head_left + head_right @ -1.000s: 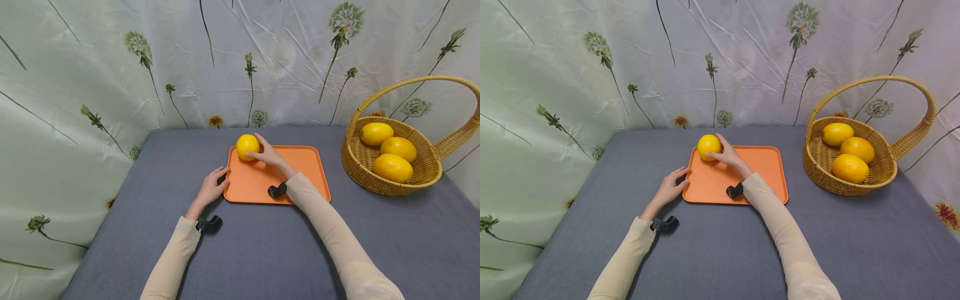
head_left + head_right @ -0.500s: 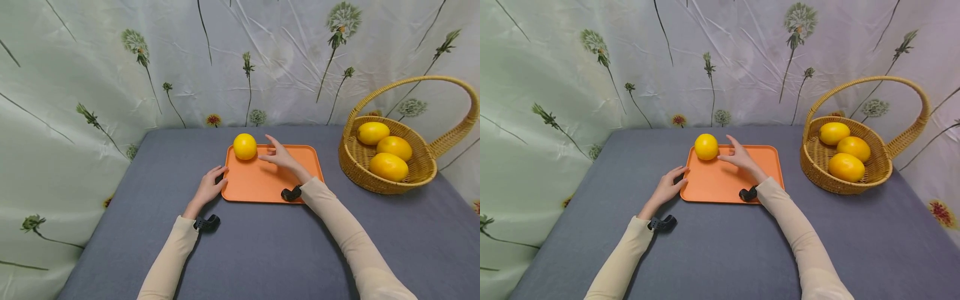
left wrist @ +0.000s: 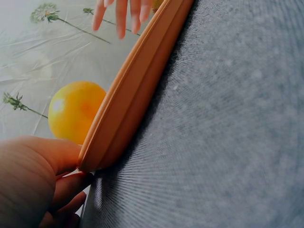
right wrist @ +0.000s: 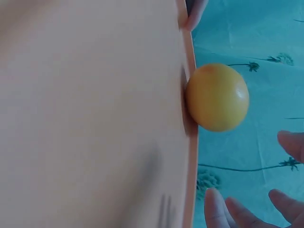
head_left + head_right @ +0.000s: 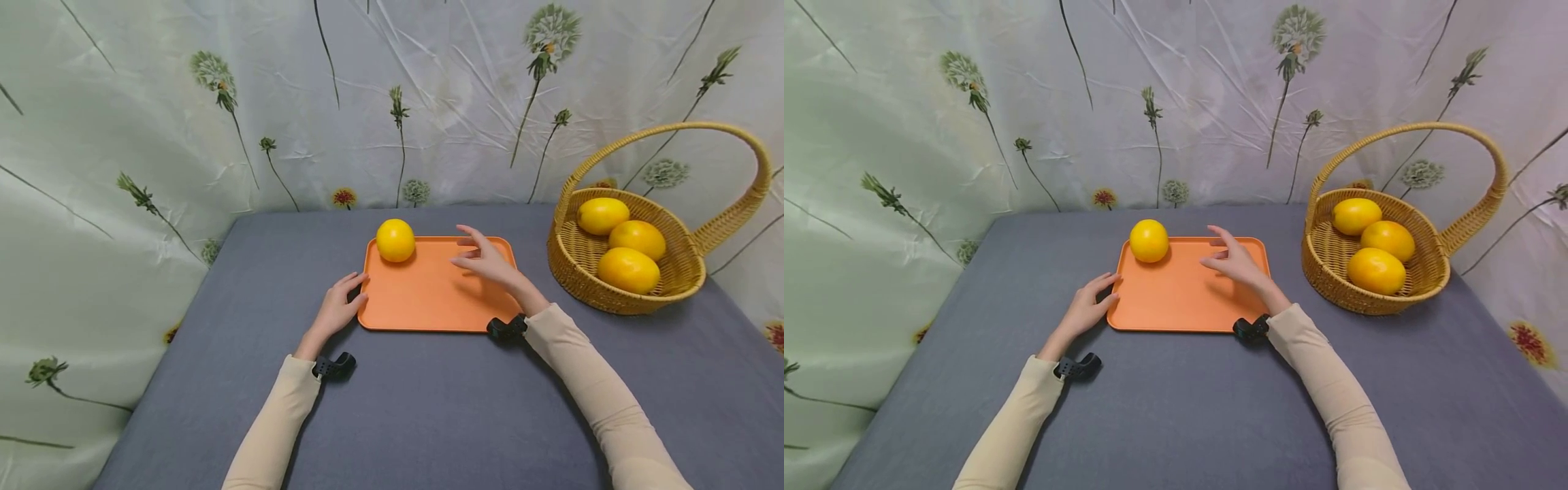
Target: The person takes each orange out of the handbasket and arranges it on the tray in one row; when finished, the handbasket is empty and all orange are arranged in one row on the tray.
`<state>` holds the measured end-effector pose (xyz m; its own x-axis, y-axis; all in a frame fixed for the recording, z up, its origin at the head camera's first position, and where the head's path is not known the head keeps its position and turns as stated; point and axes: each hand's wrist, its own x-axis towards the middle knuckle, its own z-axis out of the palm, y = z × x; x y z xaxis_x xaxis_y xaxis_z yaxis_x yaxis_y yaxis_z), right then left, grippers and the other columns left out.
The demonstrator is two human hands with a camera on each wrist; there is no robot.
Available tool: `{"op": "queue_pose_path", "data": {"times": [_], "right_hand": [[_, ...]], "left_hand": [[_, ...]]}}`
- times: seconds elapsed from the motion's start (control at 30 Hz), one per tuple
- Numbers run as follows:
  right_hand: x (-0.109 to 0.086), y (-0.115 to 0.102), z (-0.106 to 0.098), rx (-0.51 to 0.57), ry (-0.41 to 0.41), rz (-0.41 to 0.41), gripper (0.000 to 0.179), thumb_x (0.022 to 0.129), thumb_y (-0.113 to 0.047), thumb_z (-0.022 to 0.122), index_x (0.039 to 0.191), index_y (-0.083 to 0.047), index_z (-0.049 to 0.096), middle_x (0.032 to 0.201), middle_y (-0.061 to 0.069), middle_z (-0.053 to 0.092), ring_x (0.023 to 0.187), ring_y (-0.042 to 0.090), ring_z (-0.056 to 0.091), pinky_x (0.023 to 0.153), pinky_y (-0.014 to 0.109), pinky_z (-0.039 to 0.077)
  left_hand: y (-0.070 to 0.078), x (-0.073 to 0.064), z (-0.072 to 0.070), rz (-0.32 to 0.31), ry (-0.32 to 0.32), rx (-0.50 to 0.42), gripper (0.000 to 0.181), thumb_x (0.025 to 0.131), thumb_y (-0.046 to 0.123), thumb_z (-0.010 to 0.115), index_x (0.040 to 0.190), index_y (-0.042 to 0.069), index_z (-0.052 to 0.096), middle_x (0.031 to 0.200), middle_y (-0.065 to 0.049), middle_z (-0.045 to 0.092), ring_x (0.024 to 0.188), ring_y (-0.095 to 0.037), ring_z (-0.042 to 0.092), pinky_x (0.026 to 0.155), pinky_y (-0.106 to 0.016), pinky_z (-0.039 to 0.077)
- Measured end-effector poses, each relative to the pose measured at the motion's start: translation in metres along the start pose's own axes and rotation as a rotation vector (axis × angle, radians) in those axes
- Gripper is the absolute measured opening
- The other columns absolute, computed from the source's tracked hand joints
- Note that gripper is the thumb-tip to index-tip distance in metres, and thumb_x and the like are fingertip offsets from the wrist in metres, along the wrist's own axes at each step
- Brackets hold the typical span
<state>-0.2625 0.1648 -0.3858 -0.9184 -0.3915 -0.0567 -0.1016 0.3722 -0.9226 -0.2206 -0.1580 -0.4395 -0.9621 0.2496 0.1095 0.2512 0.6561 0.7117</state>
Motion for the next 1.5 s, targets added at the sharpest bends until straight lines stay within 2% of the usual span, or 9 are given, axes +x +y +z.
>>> {"op": "queue_pose_path", "data": {"times": [0.2, 0.4, 0.63, 0.77, 0.9, 1.07, 1.17, 1.37, 1.5], "right_hand": [[-0.019, -0.001, -0.01, -0.048, 0.046, -0.036, 0.073, 0.092, -0.018, 0.058, 0.151, -0.016, 0.015, 0.148, 0.025, 0.03, 0.126, 0.042, 0.044, 0.103, 0.055, 0.039], [-0.035, 0.0, -0.019, -0.029, 0.106, -0.064, 0.069, 0.092, -0.016, 0.059, 0.149, -0.015, 0.021, 0.146, 0.024, 0.035, 0.124, 0.042, 0.046, 0.1, 0.051, 0.041], [-0.051, -0.002, -0.036, -0.043, 0.163, -0.103, 0.064, 0.092, -0.017, 0.057, 0.147, -0.012, 0.025, 0.143, 0.022, 0.038, 0.115, 0.026, 0.053, 0.082, 0.009, 0.045], [-0.062, -0.001, -0.046, -0.052, 0.2, -0.138, 0.062, 0.092, -0.015, 0.057, 0.146, -0.01, 0.027, 0.139, 0.022, 0.04, 0.105, 0.004, 0.055, 0.081, 0.006, 0.046], [-0.075, 0.001, -0.055, -0.07, 0.229, -0.155, 0.06, 0.092, -0.012, 0.057, 0.145, -0.011, 0.029, 0.13, 0.004, 0.046, 0.101, -0.005, 0.055, 0.081, 0.005, 0.045], [-0.089, -0.001, -0.07, -0.094, 0.267, -0.187, 0.056, 0.092, -0.01, 0.056, 0.143, -0.017, 0.034, 0.117, -0.022, 0.046, 0.1, -0.007, 0.055, 0.08, 0.004, 0.046], [-0.096, -0.002, -0.082, -0.136, 0.282, -0.192, 0.054, 0.092, -0.009, 0.056, 0.141, -0.017, 0.036, 0.116, -0.025, 0.046, 0.1, -0.007, 0.055, 0.078, 0.004, 0.046], [-0.112, -0.001, -0.108, -0.243, 0.322, -0.129, 0.048, 0.092, -0.013, 0.057, 0.138, -0.016, 0.043, 0.114, -0.031, 0.045, 0.1, -0.011, 0.05, 0.076, 0.002, 0.041], [-0.12, 0.002, -0.124, -0.244, 0.372, -0.165, 0.043, 0.09, -0.004, 0.057, 0.13, -0.019, 0.05, 0.112, -0.032, 0.049, 0.097, -0.013, 0.052, 0.075, 0.001, 0.041]], "left_hand": [[0.0, 0.0, -0.001, -0.013, 0.002, 0.004, 0.046, 0.093, 0.017, 0.054, 0.137, 0.006, 0.049, 0.144, -0.019, 0.044, 0.139, -0.035, 0.034, 0.114, -0.053, 0.027], [-0.001, -0.001, 0.002, -0.006, 0.003, 0.007, 0.045, 0.093, 0.017, 0.054, 0.137, 0.006, 0.049, 0.144, -0.02, 0.043, 0.138, -0.036, 0.035, 0.113, -0.054, 0.028], [0.0, -0.001, 0.004, -0.01, 0.008, 0.001, 0.045, 0.093, 0.017, 0.055, 0.136, 0.007, 0.05, 0.144, -0.02, 0.044, 0.138, -0.035, 0.036, 0.113, -0.054, 0.029], [0.001, 0.0, 0.003, -0.009, 0.016, 0.006, 0.045, 0.092, 0.017, 0.055, 0.136, 0.007, 0.05, 0.144, -0.02, 0.044, 0.137, -0.036, 0.037, 0.112, -0.054, 0.029], [0.0, 0.0, 0.002, -0.001, 0.014, 0.016, 0.045, 0.092, 0.017, 0.055, 0.136, 0.006, 0.05, 0.143, -0.02, 0.045, 0.137, -0.036, 0.037, 0.112, -0.055, 0.029], [0.0, 0.0, 0.002, -0.002, 0.011, 0.015, 0.045, 0.092, 0.017, 0.055, 0.136, 0.006, 0.05, 0.143, -0.019, 0.045, 0.138, -0.035, 0.036, 0.112, -0.055, 0.028], [-0.001, 0.0, 0.003, -0.008, 0.008, 0.016, 0.045, 0.092, 0.018, 0.055, 0.136, 0.007, 0.05, 0.143, -0.018, 0.045, 0.138, -0.035, 0.036, 0.113, -0.055, 0.028], [-0.001, 0.0, 0.002, 0.007, 0.02, 0.019, 0.045, 0.092, 0.017, 0.055, 0.136, 0.006, 0.05, 0.143, -0.019, 0.046, 0.137, -0.035, 0.037, 0.112, -0.054, 0.029], [-0.002, -0.001, 0.001, 0.006, 0.02, 0.018, 0.046, 0.092, 0.017, 0.055, 0.136, 0.006, 0.05, 0.143, -0.02, 0.045, 0.137, -0.036, 0.037, 0.112, -0.054, 0.03]]}}
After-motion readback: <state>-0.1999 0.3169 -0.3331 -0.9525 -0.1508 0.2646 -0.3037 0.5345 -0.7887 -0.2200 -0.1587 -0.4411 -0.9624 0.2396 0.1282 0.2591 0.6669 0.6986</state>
